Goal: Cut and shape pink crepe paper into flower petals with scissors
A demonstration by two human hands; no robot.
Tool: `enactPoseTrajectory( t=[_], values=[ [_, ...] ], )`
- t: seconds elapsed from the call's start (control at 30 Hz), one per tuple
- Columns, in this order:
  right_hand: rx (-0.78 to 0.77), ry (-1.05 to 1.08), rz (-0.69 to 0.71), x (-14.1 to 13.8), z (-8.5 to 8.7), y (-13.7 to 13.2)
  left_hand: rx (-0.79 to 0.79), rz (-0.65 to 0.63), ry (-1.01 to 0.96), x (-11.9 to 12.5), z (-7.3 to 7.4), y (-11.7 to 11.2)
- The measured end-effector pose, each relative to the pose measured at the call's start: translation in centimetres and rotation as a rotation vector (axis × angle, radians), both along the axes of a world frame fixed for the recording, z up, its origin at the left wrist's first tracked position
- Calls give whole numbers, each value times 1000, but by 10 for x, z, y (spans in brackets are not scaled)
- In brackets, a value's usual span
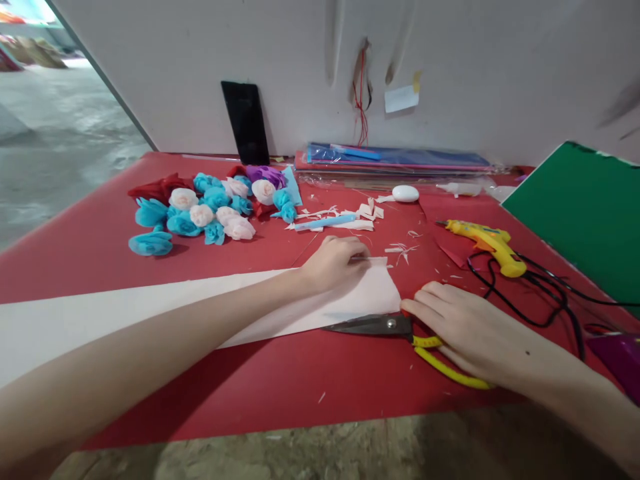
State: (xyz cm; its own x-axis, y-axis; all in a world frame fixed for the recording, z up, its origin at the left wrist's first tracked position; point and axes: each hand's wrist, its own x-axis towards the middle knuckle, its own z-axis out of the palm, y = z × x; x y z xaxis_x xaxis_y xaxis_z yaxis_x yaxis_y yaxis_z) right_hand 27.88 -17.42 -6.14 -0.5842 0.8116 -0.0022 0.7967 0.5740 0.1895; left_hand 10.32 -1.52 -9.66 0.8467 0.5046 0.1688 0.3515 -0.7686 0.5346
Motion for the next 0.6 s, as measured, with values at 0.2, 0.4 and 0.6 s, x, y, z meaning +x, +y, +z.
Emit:
enactPoseTrajectory(
  t=[0.2, 0.4, 0.6],
  values=[
    [10, 64, -26, 15, -1, -3, 8, -21, -21, 14, 3, -1],
    [26, 36, -20, 16, -3, -5, 3, -94, -51, -11, 9, 11],
    [19, -11, -23, 15, -5, -5, 68, -122, -1, -56, 12, 12]
  ],
)
